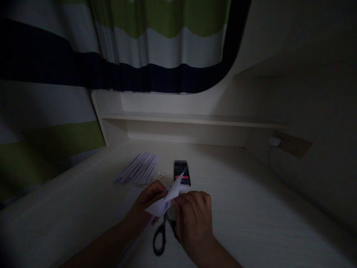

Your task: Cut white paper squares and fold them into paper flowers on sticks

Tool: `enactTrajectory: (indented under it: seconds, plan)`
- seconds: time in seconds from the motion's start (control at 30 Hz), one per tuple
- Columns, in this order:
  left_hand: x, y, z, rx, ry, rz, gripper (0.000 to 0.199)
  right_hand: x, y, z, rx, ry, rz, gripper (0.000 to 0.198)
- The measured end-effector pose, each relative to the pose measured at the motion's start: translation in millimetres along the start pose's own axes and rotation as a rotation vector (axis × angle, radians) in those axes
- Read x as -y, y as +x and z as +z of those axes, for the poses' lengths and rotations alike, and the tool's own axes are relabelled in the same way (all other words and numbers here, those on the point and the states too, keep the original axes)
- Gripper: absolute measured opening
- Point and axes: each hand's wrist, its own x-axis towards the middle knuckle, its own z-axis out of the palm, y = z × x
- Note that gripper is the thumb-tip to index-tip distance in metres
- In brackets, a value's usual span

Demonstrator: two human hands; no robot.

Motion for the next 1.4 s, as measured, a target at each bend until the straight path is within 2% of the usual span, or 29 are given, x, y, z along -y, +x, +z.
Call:
enactTrajectory:
  seconds: [0.3, 0.47, 0.8, 1.1, 1.4]
  plan:
    - [2.8, -0.6, 2.3, -0.019, 0.008, -0.020, 0.033, 11.0, -2.2, 0.1, 0.084, 0.105, 0.244, 0.010]
    - [5.2, -0.4, 2.3, -0.026, 0.023, -0.021, 0.033, 12.6, -2.0, 1.0, 0.099, 0.098, 0.285, 0.011]
    - [7.0, 1.2, 1.3, -0.032, 0.004, -0.039, 0.030, 6.9, 3.1, 0.2, 0.144, 0.013, 0.193, 0.009]
    - [7.0, 1.8, 0.2, -0.043, -0.070, -0.077, 0.025, -1.0, -1.0, 0.5, 0.116, 0.003, 0.019, 0.013]
    - [12.2, 1.7, -1.5, -0.015, -0.140, -0.106, 0.025, 0.6, -0.4, 2.6, 0.034, -0.002, 0.041, 0.010]
